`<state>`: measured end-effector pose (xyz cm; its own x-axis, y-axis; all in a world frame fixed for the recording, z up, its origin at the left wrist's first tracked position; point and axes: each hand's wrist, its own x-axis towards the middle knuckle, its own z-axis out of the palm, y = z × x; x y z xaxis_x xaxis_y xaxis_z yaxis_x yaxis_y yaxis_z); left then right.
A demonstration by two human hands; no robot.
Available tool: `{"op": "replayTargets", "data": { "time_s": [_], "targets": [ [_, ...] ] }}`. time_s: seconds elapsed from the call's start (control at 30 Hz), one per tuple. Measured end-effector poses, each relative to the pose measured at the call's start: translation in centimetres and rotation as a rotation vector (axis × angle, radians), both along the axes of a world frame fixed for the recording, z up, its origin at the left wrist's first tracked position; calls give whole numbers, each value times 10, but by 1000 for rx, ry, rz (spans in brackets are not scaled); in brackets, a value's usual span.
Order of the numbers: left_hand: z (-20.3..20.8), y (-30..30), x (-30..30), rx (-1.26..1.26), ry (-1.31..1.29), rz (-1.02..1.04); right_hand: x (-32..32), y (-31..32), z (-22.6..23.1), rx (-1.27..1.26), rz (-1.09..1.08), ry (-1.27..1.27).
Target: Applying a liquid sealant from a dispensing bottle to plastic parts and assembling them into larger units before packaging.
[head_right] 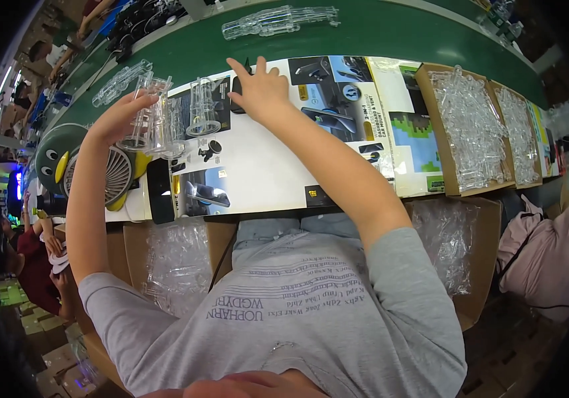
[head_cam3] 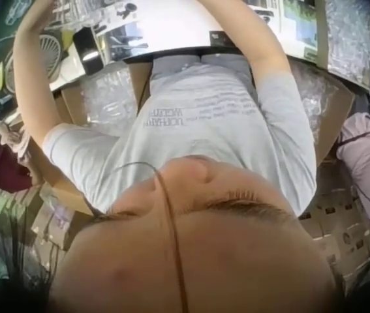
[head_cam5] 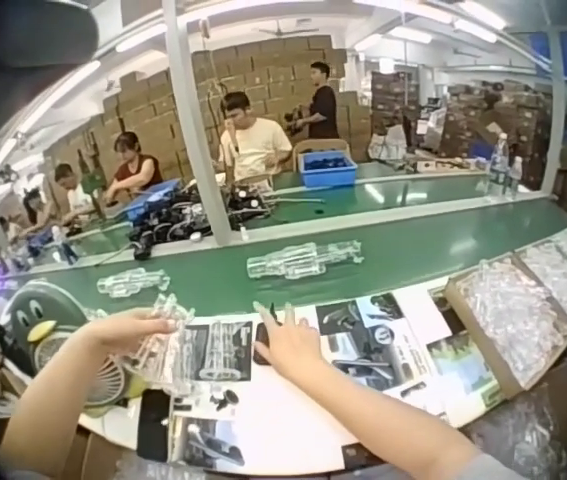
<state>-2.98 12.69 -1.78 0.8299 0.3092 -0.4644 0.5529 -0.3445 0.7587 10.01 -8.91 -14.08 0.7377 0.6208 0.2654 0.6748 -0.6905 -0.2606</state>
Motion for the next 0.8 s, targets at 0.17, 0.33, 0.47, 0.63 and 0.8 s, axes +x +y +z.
{"op": "replayTargets", "data": {
  "time_s": [0.17,0.33,0.47,0.63,0.8],
  "targets": [
    [3,-2,5,-25,50,28,-6,21,-15,-33,-19,85],
    [10,4,-5,-105,0,86,-4,16,-30,165,26,-21],
    [8,-4,2,-91,-57,31,34,-27,-31,266,-16,-146],
    [2,5,3,-178,-59,-24,88,-127,-8,293,-329,-146],
    [1,-16,17,-260,-85,-40,116,-198,-15,119,-542,-51]
  ]
}}
